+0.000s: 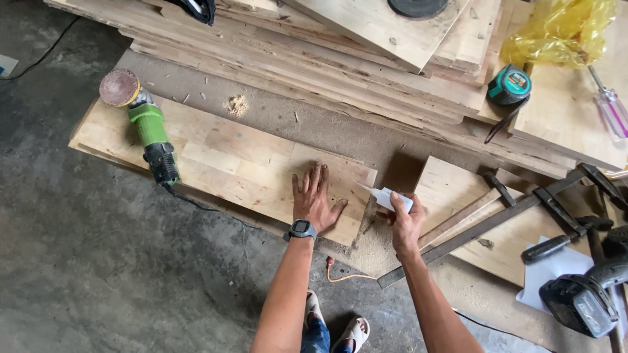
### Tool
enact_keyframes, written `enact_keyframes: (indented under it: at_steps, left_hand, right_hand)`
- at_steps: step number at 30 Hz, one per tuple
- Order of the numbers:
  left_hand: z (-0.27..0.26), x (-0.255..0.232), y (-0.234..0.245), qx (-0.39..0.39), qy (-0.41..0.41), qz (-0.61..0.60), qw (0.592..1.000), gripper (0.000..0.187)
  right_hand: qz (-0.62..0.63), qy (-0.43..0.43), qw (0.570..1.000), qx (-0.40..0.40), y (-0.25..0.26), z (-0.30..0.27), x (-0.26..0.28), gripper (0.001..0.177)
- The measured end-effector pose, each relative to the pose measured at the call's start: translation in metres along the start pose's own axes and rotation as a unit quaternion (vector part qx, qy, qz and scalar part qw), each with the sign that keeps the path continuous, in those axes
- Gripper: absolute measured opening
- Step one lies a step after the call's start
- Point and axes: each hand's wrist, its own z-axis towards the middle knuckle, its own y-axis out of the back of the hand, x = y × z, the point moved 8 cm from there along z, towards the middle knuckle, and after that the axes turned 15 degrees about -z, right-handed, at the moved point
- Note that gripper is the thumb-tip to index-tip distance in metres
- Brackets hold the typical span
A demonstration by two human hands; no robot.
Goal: The person applies glue from a white bottle onto a wooden plank on a workbench. They use their fingers to spread the glue along the wood's surface and edges, preparing it for assembly.
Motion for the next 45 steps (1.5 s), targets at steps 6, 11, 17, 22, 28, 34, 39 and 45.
enact_keyframes:
  at_steps: [6, 11, 17, 22, 28, 34, 39, 45]
  left_hand:
    - [-0.001, 0.002, -0.002, -0.024, -0.015, -0.002, 1.000, 0.102]
    - [0.000, 0.004, -0.003, -0.018, -0.012, -0.010, 1.000, 0.102]
    - [-0.001, 0.003, -0.001, -0.018, -0.009, -0.006, 1.000, 0.105]
    - [-0.002, 0.001, 0.002, -0.007, -0.002, -0.010, 1.000, 0.105]
    - [-0.003, -0.006, 0.013, 0.005, 0.006, -0.016, 1.000, 0.104]
    - [-0.004, -0.005, 0.013, 0.012, 0.006, -0.019, 1.000, 0.105]
    - [-0.004, -0.003, 0.010, 0.003, 0.002, -0.006, 1.000, 0.105]
    - [-0.002, 0.000, 0.007, -0.001, 0.001, -0.009, 1.000, 0.105]
  right_hand:
    - [-0.045, -0.024, 0.999, 0.000, -0.006, 0.001, 0.011, 0.024]
    - [-0.074, -0.020, 0.997, 0.013, -0.014, 0.002, 0.024, 0.026]
    - [-0.078, -0.016, 0.997, 0.014, -0.018, 0.010, 0.018, 0.028]
    - [-0.077, -0.039, 0.996, 0.008, -0.017, 0.010, 0.021, 0.030]
    - [-0.081, -0.039, 0.996, 0.002, -0.017, 0.015, 0.014, 0.030]
    - [-0.055, -0.065, 0.996, 0.005, -0.025, 0.000, 0.041, 0.031]
    - [-0.073, -0.055, 0.996, 0.009, -0.025, 0.008, 0.030, 0.035]
    - [-0.093, -0.050, 0.994, 0.012, -0.027, 0.009, 0.029, 0.038]
